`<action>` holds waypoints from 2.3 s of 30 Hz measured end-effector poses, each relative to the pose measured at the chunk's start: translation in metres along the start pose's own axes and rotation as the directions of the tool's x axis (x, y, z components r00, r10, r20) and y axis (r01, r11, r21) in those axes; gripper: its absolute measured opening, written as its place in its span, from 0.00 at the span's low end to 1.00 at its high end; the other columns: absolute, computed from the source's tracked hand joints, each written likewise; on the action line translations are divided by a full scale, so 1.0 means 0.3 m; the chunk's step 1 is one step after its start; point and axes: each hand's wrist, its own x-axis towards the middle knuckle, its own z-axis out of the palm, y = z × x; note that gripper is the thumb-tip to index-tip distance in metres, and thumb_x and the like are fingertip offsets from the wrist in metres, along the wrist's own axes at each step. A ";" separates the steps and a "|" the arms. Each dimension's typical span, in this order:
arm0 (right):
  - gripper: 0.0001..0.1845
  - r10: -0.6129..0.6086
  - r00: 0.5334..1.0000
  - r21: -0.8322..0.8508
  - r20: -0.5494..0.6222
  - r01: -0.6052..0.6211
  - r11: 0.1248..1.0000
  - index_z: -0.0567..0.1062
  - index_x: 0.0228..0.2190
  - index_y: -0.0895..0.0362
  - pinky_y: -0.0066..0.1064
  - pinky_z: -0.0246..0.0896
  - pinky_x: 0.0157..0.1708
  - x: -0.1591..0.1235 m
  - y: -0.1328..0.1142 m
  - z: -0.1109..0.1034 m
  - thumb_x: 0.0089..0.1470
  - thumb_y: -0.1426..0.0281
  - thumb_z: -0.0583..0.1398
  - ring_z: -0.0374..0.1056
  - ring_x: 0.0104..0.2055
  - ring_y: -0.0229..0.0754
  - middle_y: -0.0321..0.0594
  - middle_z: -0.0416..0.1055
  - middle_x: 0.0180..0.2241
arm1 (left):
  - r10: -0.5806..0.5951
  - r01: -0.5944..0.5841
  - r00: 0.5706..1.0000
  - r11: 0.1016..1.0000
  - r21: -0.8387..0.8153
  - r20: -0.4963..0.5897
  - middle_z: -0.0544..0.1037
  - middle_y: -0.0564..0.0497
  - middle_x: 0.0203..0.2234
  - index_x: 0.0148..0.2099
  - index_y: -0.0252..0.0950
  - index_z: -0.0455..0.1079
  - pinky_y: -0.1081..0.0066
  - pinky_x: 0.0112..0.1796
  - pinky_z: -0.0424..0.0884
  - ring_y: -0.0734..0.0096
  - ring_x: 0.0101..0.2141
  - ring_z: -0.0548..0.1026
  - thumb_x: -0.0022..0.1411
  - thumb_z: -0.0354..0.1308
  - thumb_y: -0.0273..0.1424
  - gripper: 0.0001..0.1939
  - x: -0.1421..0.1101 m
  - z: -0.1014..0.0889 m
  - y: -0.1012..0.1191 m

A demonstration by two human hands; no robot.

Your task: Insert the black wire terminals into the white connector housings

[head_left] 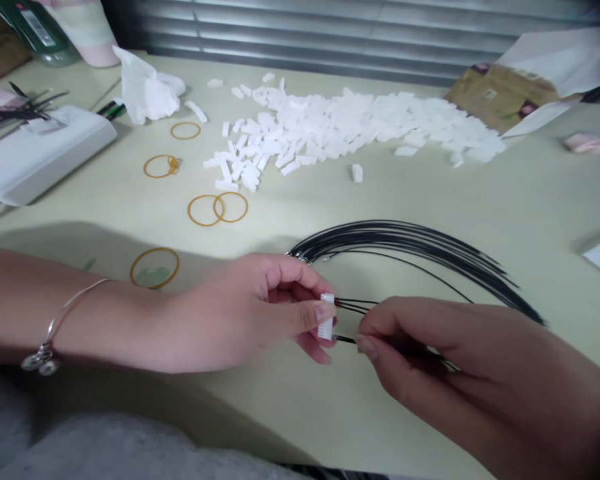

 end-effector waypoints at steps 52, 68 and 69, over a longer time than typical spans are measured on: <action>0.17 0.179 0.983 0.166 0.037 -0.183 0.969 0.68 0.24 0.51 0.25 0.55 0.16 0.024 0.041 0.021 0.56 0.57 0.48 0.64 0.21 0.35 0.32 0.68 0.21 | 0.016 -0.012 0.999 0.995 0.103 -0.046 0.74 0.56 0.25 0.32 0.35 0.62 0.74 0.33 0.67 0.75 0.30 0.76 0.54 0.59 0.29 0.07 0.004 0.002 -0.006; 0.13 0.030 0.998 0.071 -0.056 -0.026 0.997 0.66 0.23 0.54 0.26 0.56 0.17 0.030 -0.002 0.048 0.56 0.66 0.49 0.64 0.21 0.35 0.34 0.68 0.22 | 0.026 -0.020 0.999 0.990 0.140 -0.040 0.74 0.57 0.23 0.32 0.34 0.62 0.80 0.31 0.65 0.81 0.28 0.74 0.58 0.55 0.26 0.04 0.002 0.007 -0.004; 0.12 0.015 0.998 0.078 -0.069 -0.010 0.997 0.67 0.24 0.54 0.25 0.56 0.18 0.030 -0.003 0.054 0.56 0.67 0.49 0.64 0.22 0.34 0.34 0.68 0.22 | 0.030 -0.025 0.999 0.990 0.139 -0.034 0.73 0.57 0.23 0.32 0.34 0.62 0.80 0.31 0.65 0.81 0.28 0.74 0.58 0.55 0.26 0.04 0.002 0.007 -0.005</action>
